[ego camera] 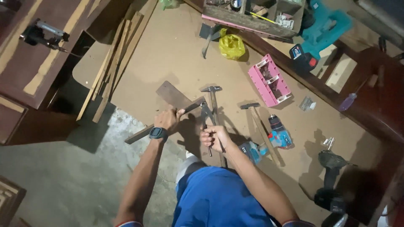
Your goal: The person hammers two wooden pieces together on a workbench, repeatedly checks the fit with a metal clamp, and adjusts the alignment. The person uses a hammer and a clamp to join the pieces.
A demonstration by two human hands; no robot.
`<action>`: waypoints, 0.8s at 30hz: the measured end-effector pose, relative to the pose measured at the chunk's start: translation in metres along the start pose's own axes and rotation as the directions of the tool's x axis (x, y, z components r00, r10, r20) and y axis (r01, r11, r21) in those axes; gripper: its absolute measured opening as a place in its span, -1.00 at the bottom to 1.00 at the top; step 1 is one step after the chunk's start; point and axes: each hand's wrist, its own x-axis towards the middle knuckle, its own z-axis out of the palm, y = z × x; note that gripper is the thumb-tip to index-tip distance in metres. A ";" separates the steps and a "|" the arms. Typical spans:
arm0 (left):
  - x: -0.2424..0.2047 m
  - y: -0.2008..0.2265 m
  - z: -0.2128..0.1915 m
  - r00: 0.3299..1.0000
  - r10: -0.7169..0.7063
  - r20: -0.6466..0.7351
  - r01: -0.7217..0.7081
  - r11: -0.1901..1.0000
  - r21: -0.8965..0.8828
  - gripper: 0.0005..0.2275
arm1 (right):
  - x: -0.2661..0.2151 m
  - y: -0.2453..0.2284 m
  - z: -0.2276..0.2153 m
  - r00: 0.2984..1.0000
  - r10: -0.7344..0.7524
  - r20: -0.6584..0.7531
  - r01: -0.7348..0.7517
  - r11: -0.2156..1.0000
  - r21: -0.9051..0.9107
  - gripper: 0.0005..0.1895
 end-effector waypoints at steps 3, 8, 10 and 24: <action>0.010 -0.016 0.017 0.997 0.010 0.070 -0.005 0.997 -0.079 -0.34 | 0.038 0.011 -0.035 0.997 -0.008 -0.082 -0.005 0.987 -0.158 -0.83; 0.028 -0.024 0.050 0.997 0.032 0.064 -0.028 0.998 -0.057 -0.38 | 0.024 0.011 -0.043 0.986 0.068 -0.154 -0.085 0.991 -0.103 -0.74; 0.038 -0.030 0.073 0.997 0.019 0.076 -0.012 0.995 -0.094 -0.39 | 0.018 0.016 -0.047 0.983 0.098 -0.156 -0.115 0.988 -0.099 -0.73; 0.074 -0.016 0.171 0.966 -0.171 0.193 0.241 0.863 -0.443 -0.31 | 0.088 0.033 -0.087 0.828 -0.301 -0.474 0.165 0.937 -0.306 -0.77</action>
